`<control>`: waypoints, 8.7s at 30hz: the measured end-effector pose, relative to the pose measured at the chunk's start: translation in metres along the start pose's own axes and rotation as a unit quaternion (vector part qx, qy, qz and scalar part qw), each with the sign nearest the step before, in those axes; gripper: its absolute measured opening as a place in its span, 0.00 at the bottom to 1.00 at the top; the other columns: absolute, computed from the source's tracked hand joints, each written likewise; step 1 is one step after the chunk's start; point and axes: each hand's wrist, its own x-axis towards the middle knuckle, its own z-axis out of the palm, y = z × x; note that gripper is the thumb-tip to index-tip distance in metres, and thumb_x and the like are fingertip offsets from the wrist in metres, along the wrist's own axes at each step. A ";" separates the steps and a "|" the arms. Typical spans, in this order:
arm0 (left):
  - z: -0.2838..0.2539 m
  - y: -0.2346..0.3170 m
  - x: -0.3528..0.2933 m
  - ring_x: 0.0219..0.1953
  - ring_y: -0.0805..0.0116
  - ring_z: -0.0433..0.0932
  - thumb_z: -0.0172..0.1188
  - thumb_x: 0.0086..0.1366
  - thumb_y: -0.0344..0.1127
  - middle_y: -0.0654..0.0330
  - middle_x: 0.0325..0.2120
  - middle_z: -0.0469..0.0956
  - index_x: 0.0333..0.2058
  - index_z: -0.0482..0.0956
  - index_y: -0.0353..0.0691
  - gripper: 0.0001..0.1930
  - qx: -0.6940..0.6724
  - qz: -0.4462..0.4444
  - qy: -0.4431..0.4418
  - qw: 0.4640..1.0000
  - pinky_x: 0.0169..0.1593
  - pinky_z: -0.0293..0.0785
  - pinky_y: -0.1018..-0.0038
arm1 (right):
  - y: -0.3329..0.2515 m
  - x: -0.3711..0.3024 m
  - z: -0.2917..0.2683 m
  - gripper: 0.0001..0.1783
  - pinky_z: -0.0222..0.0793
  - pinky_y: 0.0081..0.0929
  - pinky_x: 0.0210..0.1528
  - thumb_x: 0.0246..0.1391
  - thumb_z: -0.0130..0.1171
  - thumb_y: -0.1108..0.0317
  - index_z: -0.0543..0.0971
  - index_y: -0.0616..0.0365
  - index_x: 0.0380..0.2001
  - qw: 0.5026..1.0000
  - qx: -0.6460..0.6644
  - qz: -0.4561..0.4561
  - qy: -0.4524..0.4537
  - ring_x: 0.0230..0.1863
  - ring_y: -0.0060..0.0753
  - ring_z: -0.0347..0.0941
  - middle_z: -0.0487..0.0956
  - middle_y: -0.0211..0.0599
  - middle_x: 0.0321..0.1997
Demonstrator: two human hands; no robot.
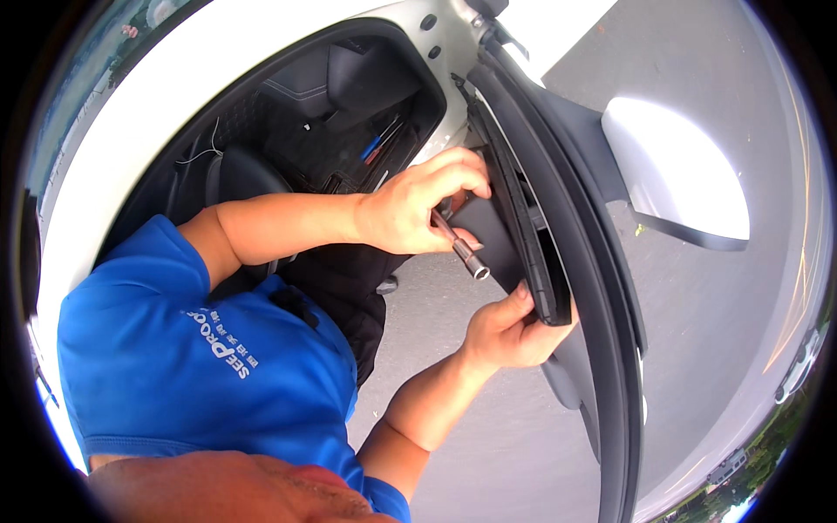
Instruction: The person detaches and removes an interior door panel from a white car using a socket tool and their hands.
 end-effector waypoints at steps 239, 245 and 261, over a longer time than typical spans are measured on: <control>-0.022 -0.008 0.022 0.41 0.54 0.83 0.80 0.38 0.35 0.47 0.55 0.69 0.52 0.69 0.36 0.41 0.159 0.106 -0.063 0.979 0.33 0.82 0.71 | -0.008 0.021 0.001 0.34 0.75 0.35 0.55 0.44 0.77 0.70 0.73 0.67 0.54 0.979 0.117 0.058 -0.154 0.52 0.44 0.78 0.78 0.50 0.52; -0.013 -0.012 0.022 0.39 0.55 0.83 0.77 0.46 0.32 0.48 0.52 0.71 0.52 0.67 0.36 0.36 0.139 0.124 -0.027 0.982 0.30 0.82 0.72 | -0.012 0.020 0.010 0.30 0.75 0.34 0.53 0.46 0.75 0.71 0.75 0.67 0.52 0.982 0.095 0.061 -0.149 0.50 0.43 0.79 0.79 0.48 0.50; -0.007 -0.017 0.023 0.48 0.54 0.80 0.78 0.46 0.40 0.49 0.57 0.70 0.56 0.66 0.35 0.41 0.110 0.157 -0.018 0.981 0.35 0.83 0.69 | -0.010 0.012 0.020 0.33 0.72 0.41 0.54 0.47 0.75 0.63 0.74 0.65 0.54 0.961 -0.245 -0.048 -0.117 0.53 0.47 0.76 0.77 0.45 0.54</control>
